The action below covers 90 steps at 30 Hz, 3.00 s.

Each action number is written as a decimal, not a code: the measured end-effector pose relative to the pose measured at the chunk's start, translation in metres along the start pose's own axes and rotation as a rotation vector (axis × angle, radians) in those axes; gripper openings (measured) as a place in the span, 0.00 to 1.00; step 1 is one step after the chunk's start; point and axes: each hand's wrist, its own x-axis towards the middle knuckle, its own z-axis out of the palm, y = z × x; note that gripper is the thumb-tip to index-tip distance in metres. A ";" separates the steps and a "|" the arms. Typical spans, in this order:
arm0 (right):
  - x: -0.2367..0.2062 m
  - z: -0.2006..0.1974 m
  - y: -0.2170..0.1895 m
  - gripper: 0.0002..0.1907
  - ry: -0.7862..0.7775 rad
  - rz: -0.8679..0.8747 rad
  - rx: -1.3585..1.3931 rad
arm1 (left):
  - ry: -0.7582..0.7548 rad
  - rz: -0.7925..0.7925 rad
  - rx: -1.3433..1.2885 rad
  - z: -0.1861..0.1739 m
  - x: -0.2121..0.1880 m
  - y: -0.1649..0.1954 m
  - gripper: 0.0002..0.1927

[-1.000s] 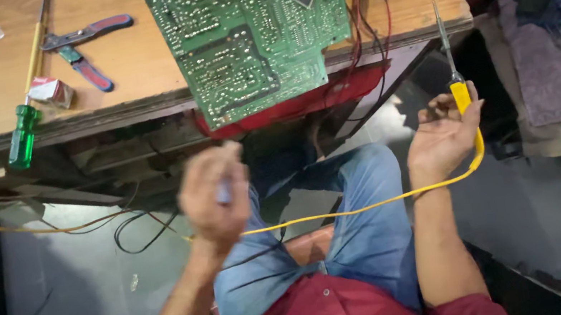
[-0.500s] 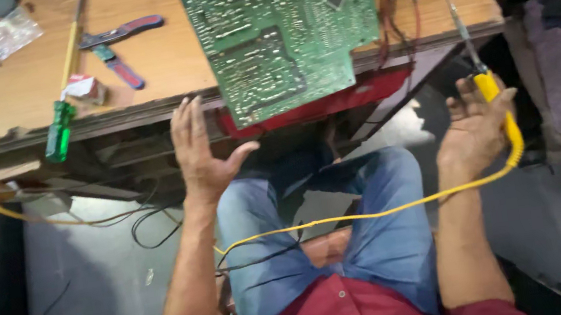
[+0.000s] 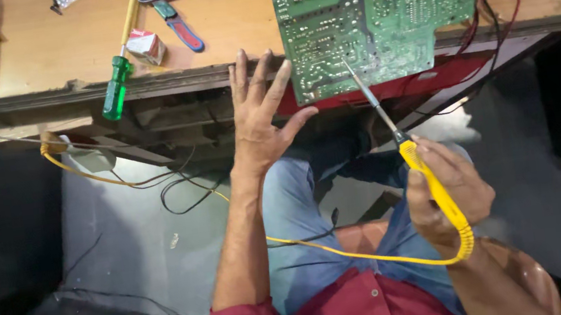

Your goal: The person sits at a workbench holding a large green circuit board upright against the bench edge and solders points on its underside with a soldering iron. They pause to handle a small blue component and a length of solder wire, then resume soldering joints on the board.

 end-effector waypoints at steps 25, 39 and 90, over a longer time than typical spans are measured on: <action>0.025 0.023 -0.014 0.11 -0.086 -0.054 -0.023 | -0.033 -0.026 -0.082 -0.004 -0.003 -0.007 0.39; 0.030 0.023 -0.019 0.15 -0.135 -0.105 -0.049 | -0.038 -0.029 -0.077 -0.002 -0.003 -0.008 0.39; 0.042 0.019 -0.028 0.16 -0.162 -0.151 -0.085 | -0.049 -0.053 -0.072 -0.003 -0.003 -0.004 0.38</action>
